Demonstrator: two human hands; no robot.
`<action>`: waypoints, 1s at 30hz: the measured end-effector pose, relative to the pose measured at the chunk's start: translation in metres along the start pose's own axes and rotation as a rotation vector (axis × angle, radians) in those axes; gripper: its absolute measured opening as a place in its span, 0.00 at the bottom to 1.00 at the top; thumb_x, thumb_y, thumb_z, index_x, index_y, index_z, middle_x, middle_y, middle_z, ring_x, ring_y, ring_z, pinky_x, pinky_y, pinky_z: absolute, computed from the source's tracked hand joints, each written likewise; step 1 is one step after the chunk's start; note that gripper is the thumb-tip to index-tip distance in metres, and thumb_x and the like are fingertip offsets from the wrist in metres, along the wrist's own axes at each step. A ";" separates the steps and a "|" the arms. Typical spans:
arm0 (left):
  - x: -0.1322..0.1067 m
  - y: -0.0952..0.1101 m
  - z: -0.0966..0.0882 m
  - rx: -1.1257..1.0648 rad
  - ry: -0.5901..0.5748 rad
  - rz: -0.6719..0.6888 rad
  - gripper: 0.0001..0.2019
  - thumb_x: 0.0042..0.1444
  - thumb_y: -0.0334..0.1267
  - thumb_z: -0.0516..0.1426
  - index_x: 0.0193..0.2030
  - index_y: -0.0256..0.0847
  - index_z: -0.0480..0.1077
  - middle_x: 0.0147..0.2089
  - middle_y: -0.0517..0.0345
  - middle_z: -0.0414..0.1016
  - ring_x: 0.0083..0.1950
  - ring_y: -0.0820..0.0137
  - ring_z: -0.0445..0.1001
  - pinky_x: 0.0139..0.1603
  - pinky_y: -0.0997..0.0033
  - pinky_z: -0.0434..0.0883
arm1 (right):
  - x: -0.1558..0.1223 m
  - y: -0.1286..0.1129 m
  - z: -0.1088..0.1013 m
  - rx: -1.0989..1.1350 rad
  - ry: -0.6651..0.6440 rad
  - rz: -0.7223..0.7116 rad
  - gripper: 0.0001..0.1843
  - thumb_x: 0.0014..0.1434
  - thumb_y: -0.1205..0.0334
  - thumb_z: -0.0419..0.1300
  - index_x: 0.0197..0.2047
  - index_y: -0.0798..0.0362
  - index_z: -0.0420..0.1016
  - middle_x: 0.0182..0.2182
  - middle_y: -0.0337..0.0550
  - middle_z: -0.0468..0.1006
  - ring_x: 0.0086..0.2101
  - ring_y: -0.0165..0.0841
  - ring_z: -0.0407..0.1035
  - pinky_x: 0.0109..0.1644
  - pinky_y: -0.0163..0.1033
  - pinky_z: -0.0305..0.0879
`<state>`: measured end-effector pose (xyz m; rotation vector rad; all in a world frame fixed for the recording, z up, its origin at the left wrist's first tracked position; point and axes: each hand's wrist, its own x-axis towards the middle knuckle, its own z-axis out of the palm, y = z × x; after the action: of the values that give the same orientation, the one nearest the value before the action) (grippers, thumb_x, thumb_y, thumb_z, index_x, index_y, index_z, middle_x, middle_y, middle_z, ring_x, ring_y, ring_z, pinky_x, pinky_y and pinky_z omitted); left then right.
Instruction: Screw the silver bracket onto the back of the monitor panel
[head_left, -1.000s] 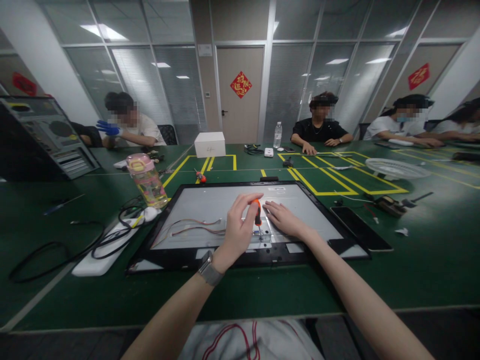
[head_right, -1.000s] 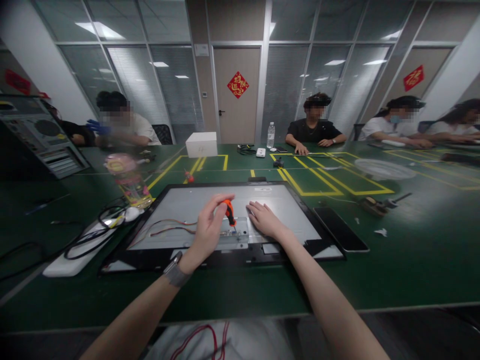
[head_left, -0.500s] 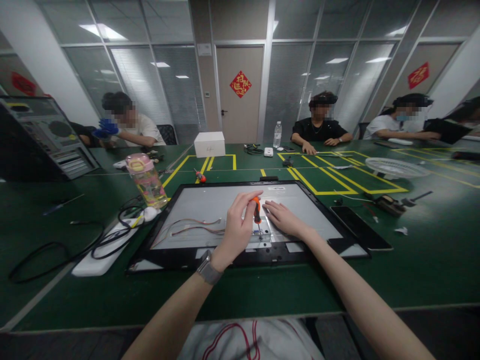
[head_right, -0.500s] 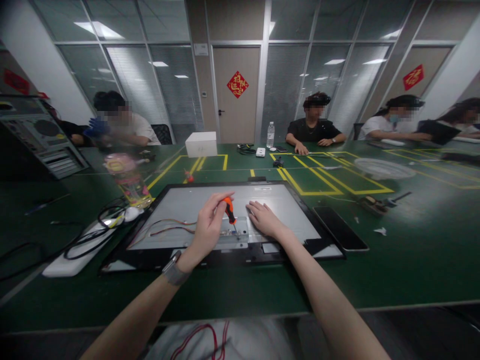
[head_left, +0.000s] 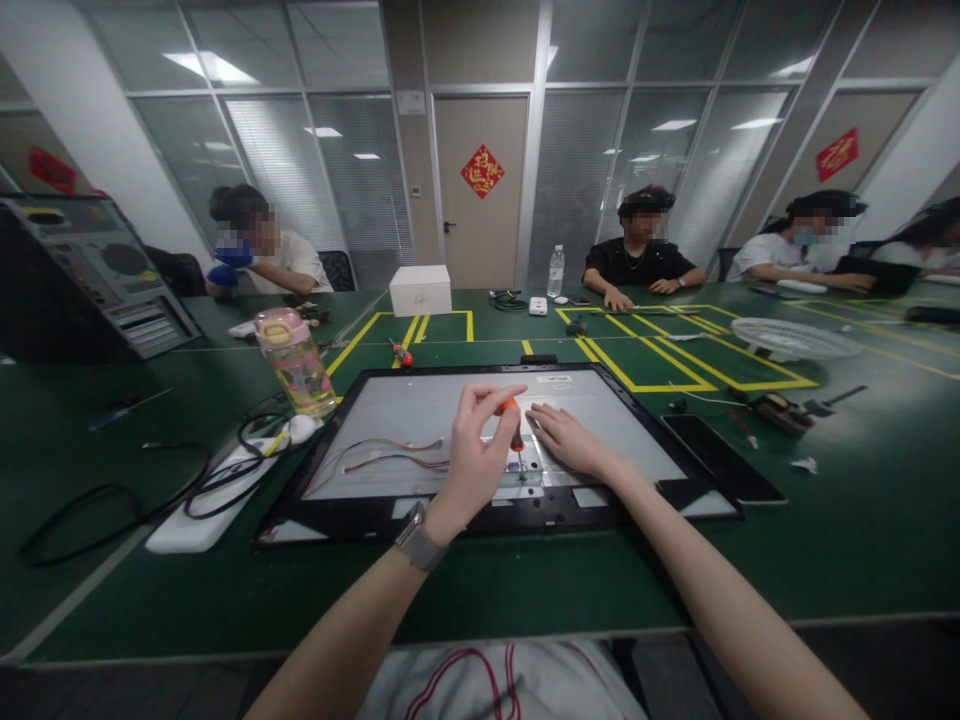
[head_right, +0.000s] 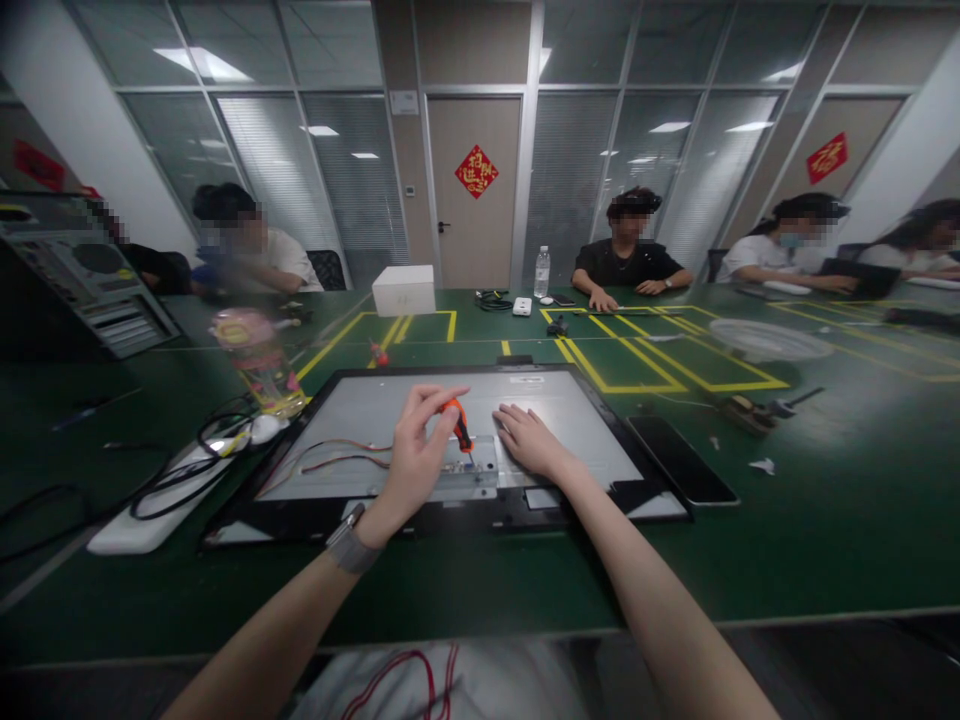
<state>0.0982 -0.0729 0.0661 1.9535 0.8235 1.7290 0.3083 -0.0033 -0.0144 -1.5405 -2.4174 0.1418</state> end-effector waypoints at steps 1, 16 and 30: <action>0.000 0.000 0.000 -0.013 -0.011 -0.001 0.13 0.67 0.35 0.51 0.52 0.45 0.75 0.46 0.53 0.69 0.47 0.68 0.71 0.50 0.67 0.70 | 0.000 0.000 0.000 -0.003 -0.004 0.002 0.27 0.69 0.59 0.44 0.67 0.58 0.61 0.68 0.57 0.58 0.67 0.42 0.51 0.70 0.55 0.47; -0.001 0.001 0.000 0.009 0.035 -0.023 0.08 0.63 0.35 0.57 0.46 0.43 0.77 0.39 0.56 0.66 0.41 0.70 0.70 0.45 0.69 0.70 | -0.001 -0.001 -0.001 0.013 -0.015 0.009 0.27 0.70 0.58 0.43 0.68 0.57 0.60 0.68 0.56 0.58 0.68 0.42 0.51 0.70 0.55 0.46; 0.000 0.001 0.000 -0.002 0.030 -0.031 0.11 0.66 0.33 0.52 0.48 0.42 0.75 0.45 0.54 0.70 0.46 0.69 0.72 0.48 0.68 0.70 | -0.001 -0.002 -0.002 -0.002 -0.019 0.007 0.27 0.70 0.58 0.43 0.68 0.59 0.61 0.68 0.57 0.58 0.68 0.42 0.51 0.70 0.54 0.47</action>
<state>0.0980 -0.0737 0.0671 1.9079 0.8572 1.7449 0.3078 -0.0048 -0.0124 -1.5555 -2.4276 0.1570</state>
